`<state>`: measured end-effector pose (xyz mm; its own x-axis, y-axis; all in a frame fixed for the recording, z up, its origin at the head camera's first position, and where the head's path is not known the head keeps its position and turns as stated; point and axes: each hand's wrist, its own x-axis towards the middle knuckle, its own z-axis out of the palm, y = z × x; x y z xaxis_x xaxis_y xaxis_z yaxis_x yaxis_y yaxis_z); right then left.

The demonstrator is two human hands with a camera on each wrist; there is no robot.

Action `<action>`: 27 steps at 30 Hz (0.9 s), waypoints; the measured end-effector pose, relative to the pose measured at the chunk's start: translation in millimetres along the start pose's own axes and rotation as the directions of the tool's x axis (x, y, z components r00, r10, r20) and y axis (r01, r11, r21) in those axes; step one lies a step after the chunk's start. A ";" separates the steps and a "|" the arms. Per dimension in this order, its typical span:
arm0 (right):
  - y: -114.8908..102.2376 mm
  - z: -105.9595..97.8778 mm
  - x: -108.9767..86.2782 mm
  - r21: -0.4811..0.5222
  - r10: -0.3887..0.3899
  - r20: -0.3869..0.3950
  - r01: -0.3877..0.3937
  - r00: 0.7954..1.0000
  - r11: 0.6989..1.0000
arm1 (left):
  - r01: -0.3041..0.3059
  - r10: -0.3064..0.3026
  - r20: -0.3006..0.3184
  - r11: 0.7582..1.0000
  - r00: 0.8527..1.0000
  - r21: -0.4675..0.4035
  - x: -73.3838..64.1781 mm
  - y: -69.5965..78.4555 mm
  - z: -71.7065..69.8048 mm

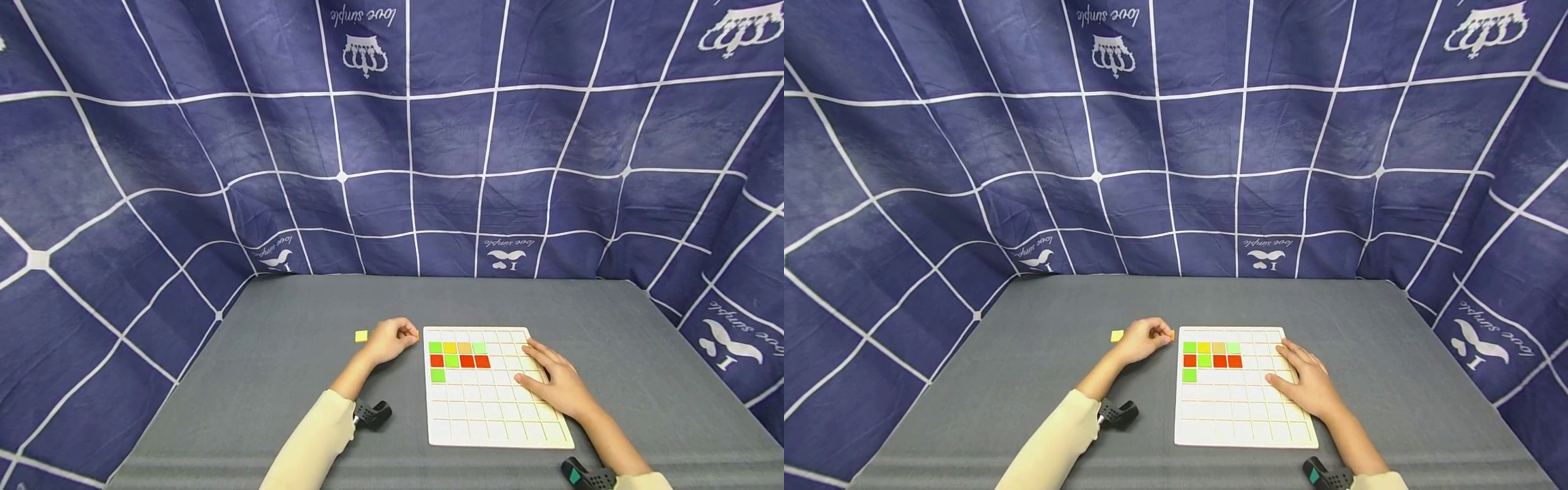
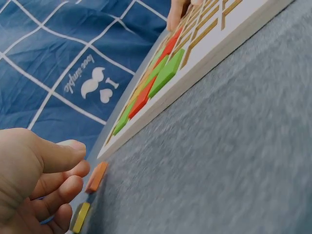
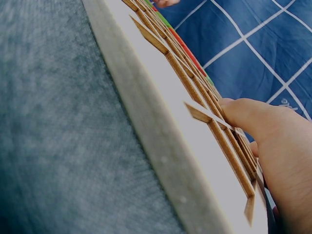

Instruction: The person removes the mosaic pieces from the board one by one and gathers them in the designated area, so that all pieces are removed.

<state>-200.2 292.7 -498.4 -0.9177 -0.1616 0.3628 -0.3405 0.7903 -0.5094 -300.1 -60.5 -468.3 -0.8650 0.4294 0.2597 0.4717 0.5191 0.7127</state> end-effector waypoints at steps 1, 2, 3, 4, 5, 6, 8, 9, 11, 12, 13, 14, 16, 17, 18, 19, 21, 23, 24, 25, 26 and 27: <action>-0.2 -0.1 0.0 0.001 0.003 0.002 -0.003 1.000 1.000 | -0.004 0.004 0.002 1.000 1.000 -0.001 0.5 1.5 1.4; -0.4 -0.2 0.0 0.000 0.002 0.001 -0.002 1.000 1.000 | -0.009 0.009 0.005 1.000 1.000 -0.004 1.0 2.9 2.7; -0.5 -0.3 0.0 0.002 0.002 0.001 -0.002 1.000 1.000 | -0.012 0.012 0.010 1.000 1.000 -0.009 1.6 4.3 4.1; -0.6 -0.4 0.0 0.002 0.002 0.000 -0.002 1.000 1.000 | -0.015 0.016 0.015 1.000 1.000 -0.016 2.0 5.6 5.4; -0.6 -0.5 0.0 0.002 0.001 -0.001 -0.001 1.000 1.000 | -0.017 0.018 0.020 1.000 1.000 -0.022 2.6 6.8 6.7; -0.7 -0.6 0.0 0.002 0.000 -0.002 0.000 1.000 1.000 | -0.021 0.021 0.022 0.999 1.000 -0.024 3.2 8.2 8.1; -0.5 -0.6 0.0 0.002 0.001 -0.002 -0.001 1.000 1.000 | -0.025 0.026 0.029 0.999 0.999 -0.022 4.5 10.5 10.8; -0.4 -0.6 0.0 0.001 0.002 0.000 -0.002 1.000 1.000 | -0.024 0.025 0.033 1.000 0.999 -0.020 5.1 11.6 12.1; -0.1 -0.5 0.1 0.001 0.003 0.003 -0.003 1.000 1.000 | -0.022 0.022 0.041 1.000 0.999 -0.011 6.3 13.1 14.6; 0.2 -0.2 0.0 -0.001 0.003 0.005 -0.003 1.000 1.000 | -0.019 0.019 0.047 1.000 0.999 -0.008 6.8 13.9 15.7; 0.5 -0.1 -0.1 0.000 0.004 0.007 -0.004 1.000 1.000 | -0.018 0.018 0.052 1.000 0.998 -0.003 7.3 14.7 16.6; 0.6 0.0 -0.2 -0.001 0.003 0.008 -0.003 1.000 1.000 | -0.019 0.019 0.056 1.000 0.998 0.002 7.7 15.5 17.5; 1.1 0.3 -0.5 -0.001 0.001 0.008 -0.001 1.000 1.000 | -0.019 0.019 0.063 1.000 0.998 0.005 8.3 17.1 18.8; 1.2 0.4 -0.5 0.000 0.000 0.008 0.001 1.000 1.000 | -0.023 0.022 0.066 1.000 0.998 0.006 8.6 17.8 19.5; 1.4 0.5 -0.6 0.000 -0.002 0.008 0.002 1.000 1.000 | -0.025 0.024 0.068 1.000 0.997 0.010 8.8 18.6 20.1; 1.3 0.4 -0.5 0.002 -0.003 0.008 0.003 1.000 1.000 | -0.028 0.027 0.071 0.999 0.997 0.017 9.0 19.3 20.6; 1.1 0.2 -0.4 0.002 -0.004 0.006 0.004 1.000 1.000 | -0.028 0.026 0.079 0.999 0.997 0.027 9.7 20.0 22.0; 0.6 -0.2 -0.2 0.002 -0.002 0.008 0.002 1.000 1.000 | -0.030 0.026 0.087 0.999 0.996 0.044 10.5 20.6 23.2; 0.4 -0.4 -0.2 0.002 -0.001 0.008 0.001 1.000 1.000 | -0.031 0.026 0.089 0.998 0.996 0.053 10.9 20.9 23.7; 0.0 -0.6 -0.1 0.000 -0.001 0.007 0.001 1.000 1.000 | -0.033 0.028 0.090 0.998 0.996 0.062 11.4 20.9 24.3; -0.2 -0.7 -0.1 0.000 0.001 0.008 -0.001 1.000 1.000 | -0.036 0.030 0.091 0.997 0.995 0.072 11.9 20.9 24.9; -0.5 -0.8 -0.1 0.000 0.001 0.007 -0.001 1.000 1.000 | -0.038 0.030 0.092 0.996 0.995 0.081 12.1 21.1 25.2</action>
<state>-199.8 292.8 -497.6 -0.9194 -0.1652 0.3569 -0.3399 0.7903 -0.5098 -296.3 -25.7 -466.6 -0.8310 0.5108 0.2202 0.5163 0.5610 0.6471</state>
